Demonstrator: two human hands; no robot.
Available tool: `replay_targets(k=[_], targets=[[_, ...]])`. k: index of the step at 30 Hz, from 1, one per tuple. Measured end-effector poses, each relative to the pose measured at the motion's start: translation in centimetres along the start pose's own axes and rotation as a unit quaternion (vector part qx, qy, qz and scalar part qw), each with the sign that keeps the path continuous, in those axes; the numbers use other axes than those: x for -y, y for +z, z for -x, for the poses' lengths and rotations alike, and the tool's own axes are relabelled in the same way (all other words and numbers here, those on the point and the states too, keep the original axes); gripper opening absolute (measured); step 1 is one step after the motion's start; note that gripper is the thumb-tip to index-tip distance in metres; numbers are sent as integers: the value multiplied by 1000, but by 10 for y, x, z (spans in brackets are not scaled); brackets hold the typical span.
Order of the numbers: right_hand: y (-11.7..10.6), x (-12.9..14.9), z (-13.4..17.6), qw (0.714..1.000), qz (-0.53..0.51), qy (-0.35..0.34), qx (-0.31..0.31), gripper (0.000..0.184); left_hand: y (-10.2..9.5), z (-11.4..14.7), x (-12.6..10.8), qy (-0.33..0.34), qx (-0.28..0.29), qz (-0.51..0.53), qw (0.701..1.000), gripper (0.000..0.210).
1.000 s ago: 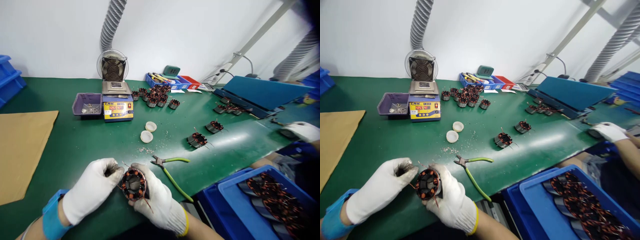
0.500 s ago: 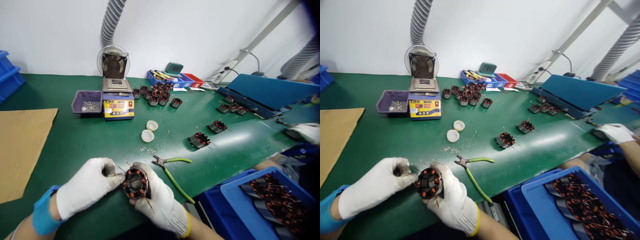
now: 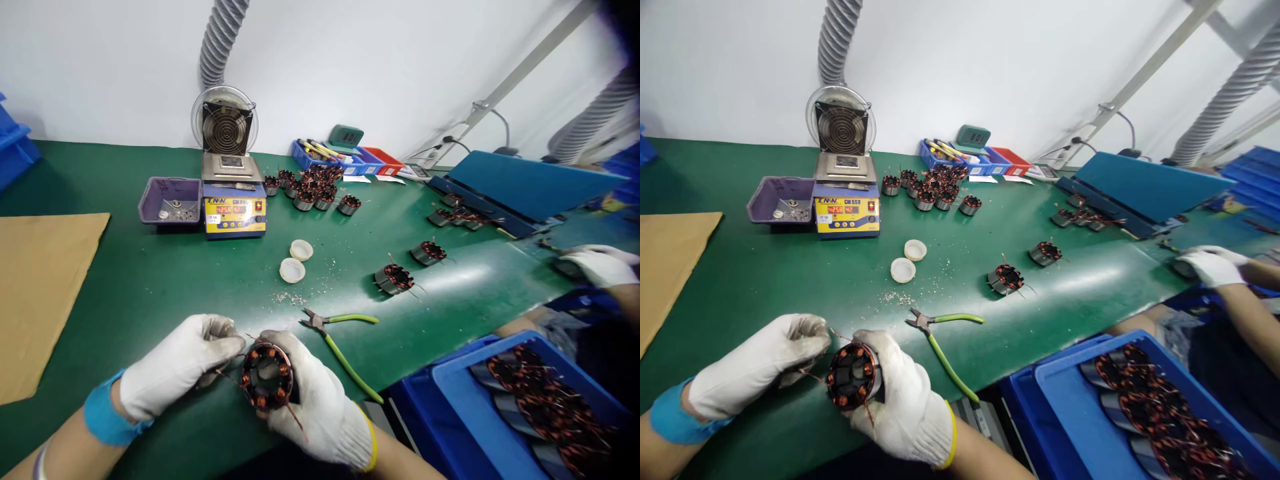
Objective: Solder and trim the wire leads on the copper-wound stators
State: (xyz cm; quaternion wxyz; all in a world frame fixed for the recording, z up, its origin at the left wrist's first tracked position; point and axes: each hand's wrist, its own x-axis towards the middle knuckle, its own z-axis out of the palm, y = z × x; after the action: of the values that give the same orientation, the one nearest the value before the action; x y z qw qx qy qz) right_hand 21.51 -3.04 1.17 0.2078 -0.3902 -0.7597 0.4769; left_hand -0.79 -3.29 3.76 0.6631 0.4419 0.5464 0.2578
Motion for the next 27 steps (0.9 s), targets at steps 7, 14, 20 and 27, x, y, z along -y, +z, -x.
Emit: replay_targets(k=[7, 14, 20, 27], targets=[[1, -21, 7, 990, -97, 95, 37, 91, -7, -7, 11, 64, 136, 16, 988, 41], [3, -30, 7, 982, -156, 86, 61, 90, 9, -7, 9, 133, 131, 139, 973, 28], [-12, -17, 1, 963, -254, 83, 32, 82, 5, -15, 26, 143, 2, 169, 975, 69], [-87, -3, -36, 972, -181, 86, -124, 68, -2, -33, 38, 104, -31, 157, 982, 88]])
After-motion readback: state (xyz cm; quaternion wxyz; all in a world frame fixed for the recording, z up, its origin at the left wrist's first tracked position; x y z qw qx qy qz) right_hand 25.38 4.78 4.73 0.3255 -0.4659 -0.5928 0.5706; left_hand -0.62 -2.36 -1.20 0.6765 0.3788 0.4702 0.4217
